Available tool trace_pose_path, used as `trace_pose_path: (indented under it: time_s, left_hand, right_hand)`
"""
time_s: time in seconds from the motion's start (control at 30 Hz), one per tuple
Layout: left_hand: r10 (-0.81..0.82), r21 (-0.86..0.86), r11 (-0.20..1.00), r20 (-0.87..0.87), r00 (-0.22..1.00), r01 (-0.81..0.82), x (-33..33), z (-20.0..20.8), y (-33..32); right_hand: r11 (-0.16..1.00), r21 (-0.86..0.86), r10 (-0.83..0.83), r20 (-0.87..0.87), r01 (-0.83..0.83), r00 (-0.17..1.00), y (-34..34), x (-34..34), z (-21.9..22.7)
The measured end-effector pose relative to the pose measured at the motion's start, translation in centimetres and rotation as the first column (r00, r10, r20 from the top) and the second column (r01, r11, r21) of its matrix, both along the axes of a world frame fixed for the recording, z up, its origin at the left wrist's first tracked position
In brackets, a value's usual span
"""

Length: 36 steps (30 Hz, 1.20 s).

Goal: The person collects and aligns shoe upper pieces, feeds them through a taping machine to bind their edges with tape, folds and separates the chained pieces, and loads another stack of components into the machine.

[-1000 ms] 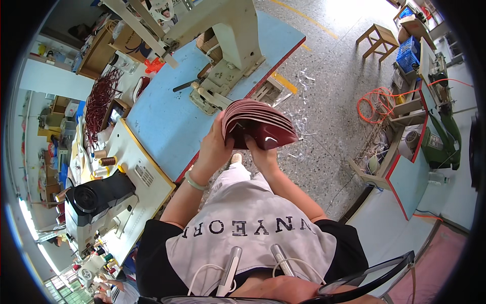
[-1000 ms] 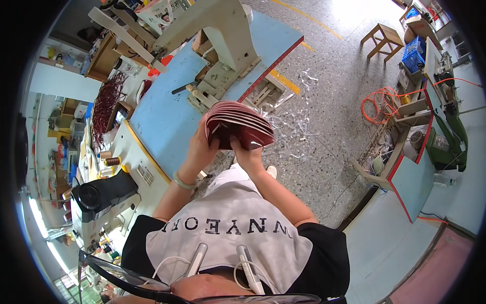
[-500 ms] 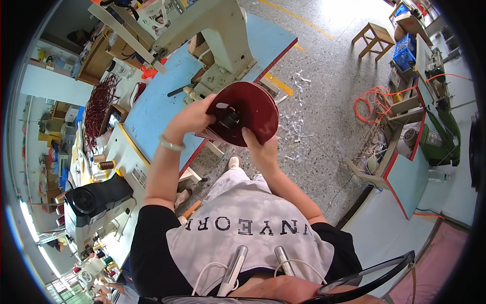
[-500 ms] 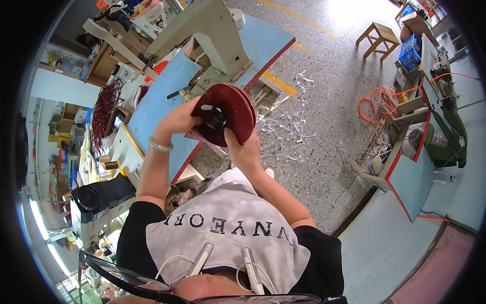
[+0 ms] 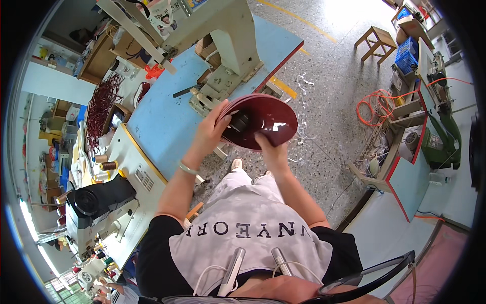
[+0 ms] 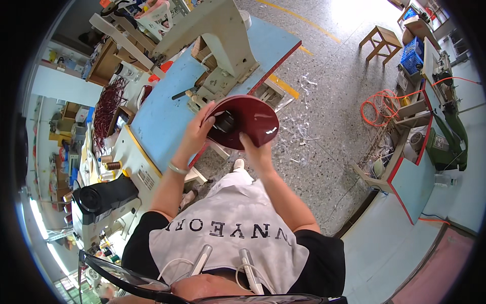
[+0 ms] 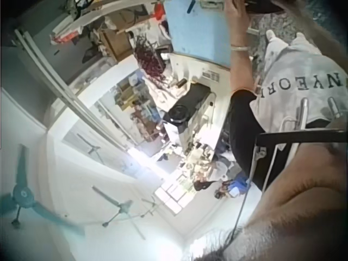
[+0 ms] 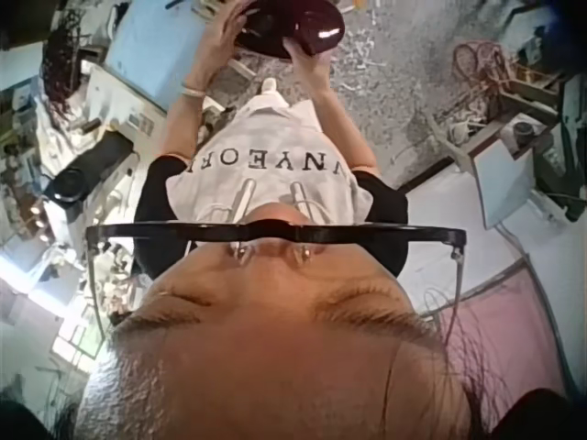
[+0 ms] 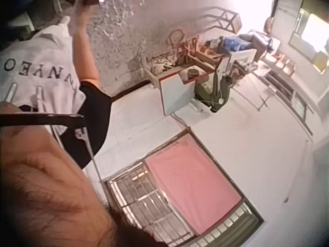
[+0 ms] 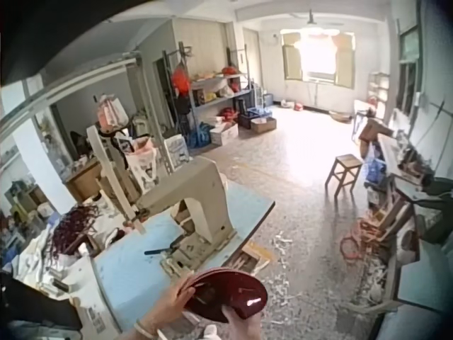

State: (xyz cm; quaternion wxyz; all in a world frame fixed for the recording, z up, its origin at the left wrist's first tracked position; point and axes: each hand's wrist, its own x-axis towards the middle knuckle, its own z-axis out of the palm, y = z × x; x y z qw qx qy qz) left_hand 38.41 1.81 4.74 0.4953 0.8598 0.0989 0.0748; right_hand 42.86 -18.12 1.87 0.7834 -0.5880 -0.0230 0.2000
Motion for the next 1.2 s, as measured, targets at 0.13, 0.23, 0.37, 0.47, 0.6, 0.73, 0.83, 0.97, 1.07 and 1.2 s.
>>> trace_pose_path:
  time_s: [0.13,0.23,0.37,0.47,0.6,0.73,0.83,0.97,1.07,1.2]
  left_hand:
    - [0.266,-0.252,0.942,0.164,0.950,-0.220,-1.5,-2.1,-4.1]
    - [0.370,-0.262,0.914,0.230,0.900,-0.309,-1.8,-2.8,-6.9]
    - [0.462,-0.393,0.855,0.278,0.842,-0.340,-1.3,-3.6,-9.9]
    - [0.548,-0.483,0.789,0.274,0.790,-0.380,-0.6,-6.1,-11.3]
    - [0.533,-0.405,0.830,0.369,0.762,-0.384,-0.9,-8.2,-10.6]
    - [0.533,-0.677,0.696,0.262,0.805,-0.241,-1.0,-5.4,-7.4]
    - [0.391,-0.065,0.917,0.329,0.860,-0.392,0.0,-6.2,-2.3]
    - [0.242,0.176,0.951,0.095,0.966,-0.255,2.7,-3.8,0.8]
    - [0.191,0.180,0.968,-0.064,0.980,-0.177,3.5,-3.8,2.4]
    - [0.247,-0.102,0.964,0.014,0.969,-0.244,2.2,-1.9,3.6]
  right_hand:
    - [0.888,-0.383,0.365,0.255,-0.253,0.895,-0.4,7.0,1.6]
    - [0.774,-0.460,0.580,0.242,-0.434,0.778,0.5,11.6,2.9]
    - [0.605,-0.477,0.766,0.131,-0.637,0.629,2.5,15.2,5.7]
    - [0.452,-0.587,0.872,0.130,-0.672,0.472,5.3,17.5,6.2]
    - [0.404,-0.584,0.907,0.156,-0.704,0.391,5.3,16.6,6.0]
    - [0.744,-0.351,0.632,0.095,-0.568,0.769,2.5,11.9,1.5]
    - [0.923,-0.085,0.375,-0.021,-0.375,0.927,1.8,6.3,-2.4]
    - [0.948,0.126,0.312,-0.187,-0.292,0.931,2.6,5.1,-5.2]
    - [0.604,-0.270,0.630,-0.415,-0.750,0.657,2.2,7.3,-5.0]
    - [0.327,-0.608,0.858,-0.130,-0.723,0.497,-0.9,5.6,1.5]
